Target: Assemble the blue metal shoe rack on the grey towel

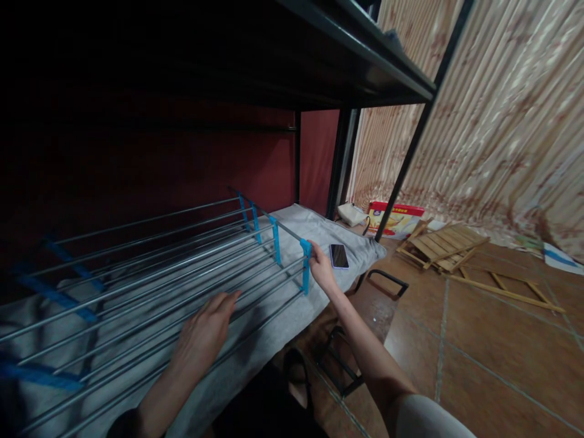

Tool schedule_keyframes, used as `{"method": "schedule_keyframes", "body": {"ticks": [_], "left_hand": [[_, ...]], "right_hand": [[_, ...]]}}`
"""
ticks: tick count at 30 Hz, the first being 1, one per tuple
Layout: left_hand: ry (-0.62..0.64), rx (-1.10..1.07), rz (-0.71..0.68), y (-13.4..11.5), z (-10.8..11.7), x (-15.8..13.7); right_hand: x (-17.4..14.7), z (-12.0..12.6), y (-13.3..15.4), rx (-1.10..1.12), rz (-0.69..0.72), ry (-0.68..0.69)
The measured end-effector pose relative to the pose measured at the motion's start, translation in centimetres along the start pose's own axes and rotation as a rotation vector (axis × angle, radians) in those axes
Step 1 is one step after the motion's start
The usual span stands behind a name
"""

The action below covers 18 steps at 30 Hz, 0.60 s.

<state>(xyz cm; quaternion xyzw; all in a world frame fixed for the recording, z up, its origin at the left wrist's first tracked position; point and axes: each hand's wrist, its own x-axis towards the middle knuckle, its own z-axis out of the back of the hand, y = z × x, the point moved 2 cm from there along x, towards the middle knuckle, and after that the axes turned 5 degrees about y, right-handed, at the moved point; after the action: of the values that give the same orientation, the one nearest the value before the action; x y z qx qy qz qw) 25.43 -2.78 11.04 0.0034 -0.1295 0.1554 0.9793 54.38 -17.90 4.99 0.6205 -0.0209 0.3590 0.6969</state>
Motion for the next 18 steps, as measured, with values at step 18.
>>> {"method": "schedule_keyframes", "body": {"ticks": [18], "left_hand": [[0.015,0.040,0.052,-0.4,1.1,0.5]], "right_hand": [[-0.3,-0.6,1.3,-0.022,-0.054,-0.039]]}}
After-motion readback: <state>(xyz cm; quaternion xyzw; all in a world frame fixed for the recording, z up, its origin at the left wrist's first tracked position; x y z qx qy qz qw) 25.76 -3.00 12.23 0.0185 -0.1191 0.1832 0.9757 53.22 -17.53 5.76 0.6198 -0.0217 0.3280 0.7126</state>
